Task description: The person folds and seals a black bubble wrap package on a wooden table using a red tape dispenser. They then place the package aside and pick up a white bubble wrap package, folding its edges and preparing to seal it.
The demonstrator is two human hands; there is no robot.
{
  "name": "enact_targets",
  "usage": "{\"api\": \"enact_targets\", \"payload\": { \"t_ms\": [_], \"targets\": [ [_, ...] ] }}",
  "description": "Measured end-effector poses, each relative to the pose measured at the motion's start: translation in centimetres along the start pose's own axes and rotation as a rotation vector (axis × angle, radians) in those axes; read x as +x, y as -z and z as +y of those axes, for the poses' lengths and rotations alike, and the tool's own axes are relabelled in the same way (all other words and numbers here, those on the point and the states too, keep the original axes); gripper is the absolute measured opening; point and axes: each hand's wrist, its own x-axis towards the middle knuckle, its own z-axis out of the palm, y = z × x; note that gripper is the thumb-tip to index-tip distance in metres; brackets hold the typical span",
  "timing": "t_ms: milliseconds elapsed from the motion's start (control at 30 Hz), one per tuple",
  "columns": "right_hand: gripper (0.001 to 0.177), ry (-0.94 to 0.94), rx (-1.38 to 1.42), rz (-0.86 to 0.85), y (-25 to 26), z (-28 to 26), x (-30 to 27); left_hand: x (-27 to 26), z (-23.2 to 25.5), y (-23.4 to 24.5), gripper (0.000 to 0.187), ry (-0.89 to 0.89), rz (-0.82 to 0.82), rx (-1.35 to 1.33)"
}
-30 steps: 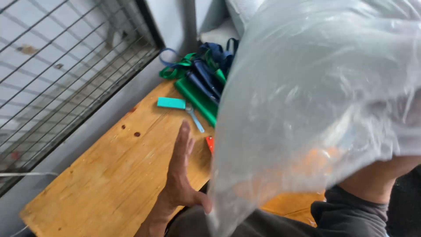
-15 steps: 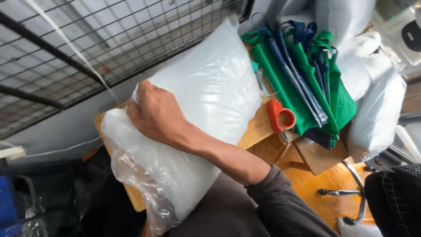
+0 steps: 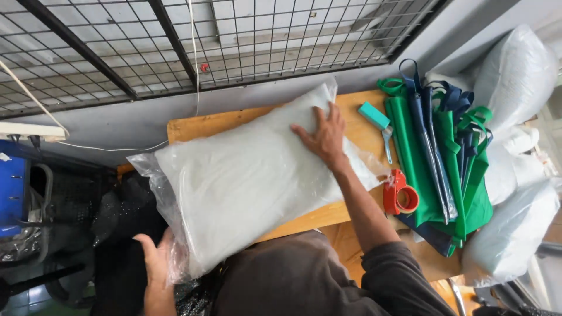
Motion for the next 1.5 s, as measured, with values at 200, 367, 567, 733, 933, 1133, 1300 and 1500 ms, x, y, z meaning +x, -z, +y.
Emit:
{"api": "enact_targets", "payload": {
  "t_ms": [200,367,567,733,933,1133,1300,1500],
  "targets": [
    [0.088,-0.472,0.432,-0.465,5.5,6.5,-4.5,8.4,-3.7,1.2,0.058,-0.147,-0.102,0.703],
    [0.079,-0.501,0.603,-0.511,4.0,11.0,-8.7,12.1,-5.4,1.2,0.068,-0.192,0.029,0.650],
    [0.068,-0.616,0.558,-0.414,3.3,11.6,-9.7,15.4,-8.4,2.7,0.036,-0.304,0.102,0.193],
    [0.036,-0.673,0.547,-0.119,-4.8,22.0,-12.8,15.7,-8.1,4.5,0.017,-0.285,0.145,0.095],
    [0.039,-0.569,0.455,-0.006,-4.5,20.8,-12.8,19.1,-8.1,5.7,0.022,-0.366,0.081,0.183],
    [0.041,-0.677,0.522,-0.010,-5.2,20.6,-13.0,23.7,-8.3,8.6,0.013,-0.389,0.095,0.143],
    [0.035,-0.674,0.530,-0.023,-3.9,20.3,-12.3,17.2,-3.7,4.9,0.014,-0.381,0.120,-0.055],
    [0.041,-0.552,0.542,0.048,-2.9,20.2,-9.9,21.7,-4.7,5.7,0.020,-0.403,0.123,-0.095]
  ]
}}
